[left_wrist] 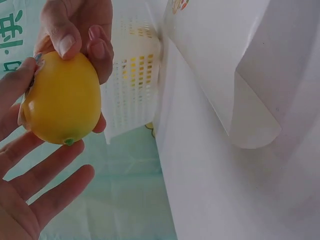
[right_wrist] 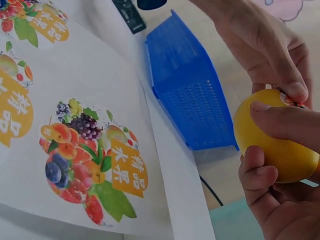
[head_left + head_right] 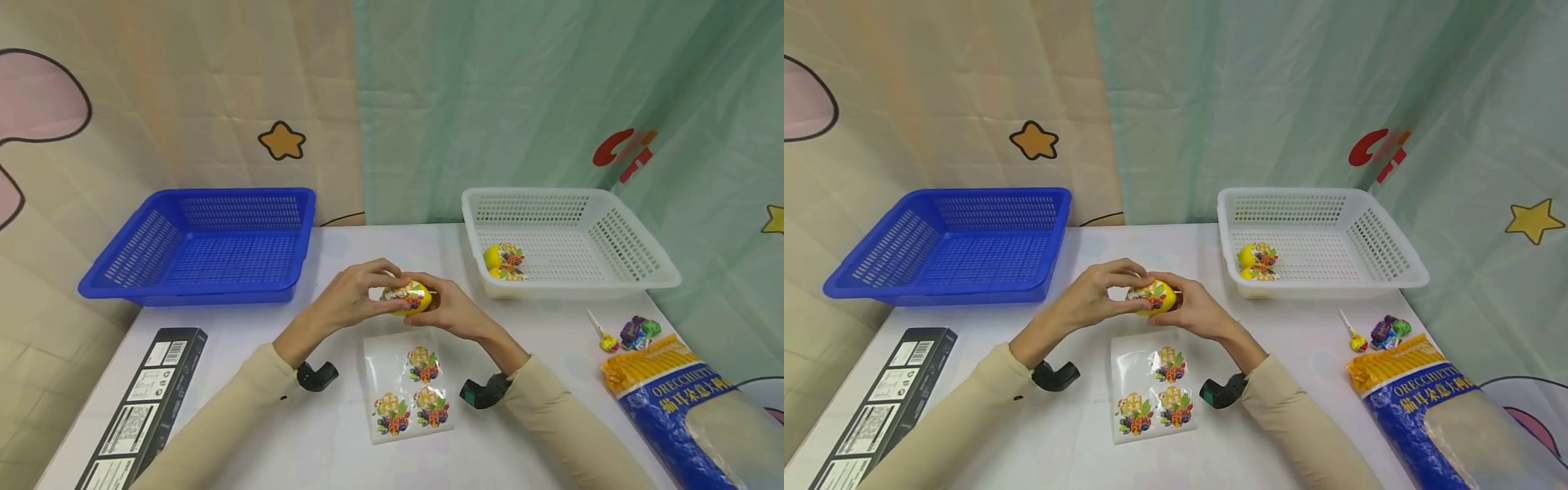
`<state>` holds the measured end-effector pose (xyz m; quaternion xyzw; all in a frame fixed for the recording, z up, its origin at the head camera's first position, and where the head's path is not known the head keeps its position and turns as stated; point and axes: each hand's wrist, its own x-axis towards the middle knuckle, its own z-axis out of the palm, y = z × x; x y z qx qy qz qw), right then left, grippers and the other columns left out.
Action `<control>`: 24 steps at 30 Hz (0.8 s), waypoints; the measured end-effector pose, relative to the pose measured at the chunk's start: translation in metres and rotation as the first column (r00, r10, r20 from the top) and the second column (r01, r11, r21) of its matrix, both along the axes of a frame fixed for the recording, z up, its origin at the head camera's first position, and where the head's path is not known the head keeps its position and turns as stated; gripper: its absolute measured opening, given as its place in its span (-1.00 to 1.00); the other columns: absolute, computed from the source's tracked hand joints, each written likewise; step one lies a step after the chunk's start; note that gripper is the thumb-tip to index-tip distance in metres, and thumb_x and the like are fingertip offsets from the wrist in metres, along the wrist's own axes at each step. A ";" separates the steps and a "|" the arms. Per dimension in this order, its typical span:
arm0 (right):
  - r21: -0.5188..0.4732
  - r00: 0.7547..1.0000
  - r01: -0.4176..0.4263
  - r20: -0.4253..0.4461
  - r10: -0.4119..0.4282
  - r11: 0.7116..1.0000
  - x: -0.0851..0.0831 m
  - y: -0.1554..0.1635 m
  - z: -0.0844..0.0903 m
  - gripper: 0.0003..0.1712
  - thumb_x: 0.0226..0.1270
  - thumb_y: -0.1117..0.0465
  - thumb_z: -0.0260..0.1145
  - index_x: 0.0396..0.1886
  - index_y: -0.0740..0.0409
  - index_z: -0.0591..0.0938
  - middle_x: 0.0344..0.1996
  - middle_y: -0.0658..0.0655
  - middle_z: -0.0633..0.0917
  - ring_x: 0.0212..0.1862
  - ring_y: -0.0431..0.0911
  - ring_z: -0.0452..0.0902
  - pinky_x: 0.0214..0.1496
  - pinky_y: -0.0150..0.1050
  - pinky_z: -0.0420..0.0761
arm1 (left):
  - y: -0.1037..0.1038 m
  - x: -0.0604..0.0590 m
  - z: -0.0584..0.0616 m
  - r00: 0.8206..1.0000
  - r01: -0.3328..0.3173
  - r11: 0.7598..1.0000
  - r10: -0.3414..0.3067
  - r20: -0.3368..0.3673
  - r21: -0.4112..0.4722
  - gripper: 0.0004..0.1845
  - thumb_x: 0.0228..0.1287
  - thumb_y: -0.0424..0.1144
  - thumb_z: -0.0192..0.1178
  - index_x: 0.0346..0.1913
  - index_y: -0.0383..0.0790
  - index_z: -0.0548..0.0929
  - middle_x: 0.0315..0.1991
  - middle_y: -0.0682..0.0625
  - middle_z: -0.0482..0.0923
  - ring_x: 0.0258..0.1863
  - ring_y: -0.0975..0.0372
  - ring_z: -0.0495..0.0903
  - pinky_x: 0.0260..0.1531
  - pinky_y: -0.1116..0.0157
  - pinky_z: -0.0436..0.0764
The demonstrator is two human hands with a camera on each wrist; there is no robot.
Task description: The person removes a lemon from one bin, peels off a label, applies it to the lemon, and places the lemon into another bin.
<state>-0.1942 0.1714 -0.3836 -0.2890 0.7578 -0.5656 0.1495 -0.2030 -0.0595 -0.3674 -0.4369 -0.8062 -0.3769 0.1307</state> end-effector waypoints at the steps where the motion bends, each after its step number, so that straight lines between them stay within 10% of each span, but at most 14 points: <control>1: 0.000 1.000 -0.002 -0.005 0.002 1.000 0.000 0.000 0.001 -0.21 0.16 0.41 0.46 0.39 0.14 0.40 0.13 0.19 0.56 -0.11 0.02 0.61 -0.12 -0.20 0.69 | 0.000 0.000 -0.001 1.000 0.017 1.000 -0.017 0.008 0.025 -0.59 0.04 -0.18 0.52 -0.02 -0.25 0.76 -0.08 -0.02 0.64 -0.27 0.23 0.61 -0.41 0.35 0.60; 13: 0.021 0.999 0.010 -0.030 -0.009 1.000 0.001 0.009 0.012 -0.22 0.18 0.36 0.47 0.40 0.13 0.40 0.08 0.19 0.59 -0.15 0.01 0.59 -0.17 -0.26 0.65 | 0.011 -0.001 -0.001 0.987 0.115 0.985 -0.128 0.102 0.126 -0.49 0.03 -0.33 0.51 0.11 -0.35 0.66 -0.01 -0.14 0.60 -0.09 0.10 0.65 -0.23 0.37 0.68; 24: 0.252 1.000 -0.016 -0.018 0.021 0.968 0.001 0.048 0.042 -0.05 0.24 0.22 0.43 0.55 -0.01 0.16 0.42 0.13 0.32 0.13 0.10 0.56 0.08 -0.09 0.62 | 0.026 -0.005 0.009 0.986 0.170 0.981 -0.169 -0.012 0.091 -0.50 0.00 -0.27 0.54 0.06 -0.33 0.70 -0.07 -0.09 0.60 -0.23 0.25 0.58 -0.34 0.39 0.60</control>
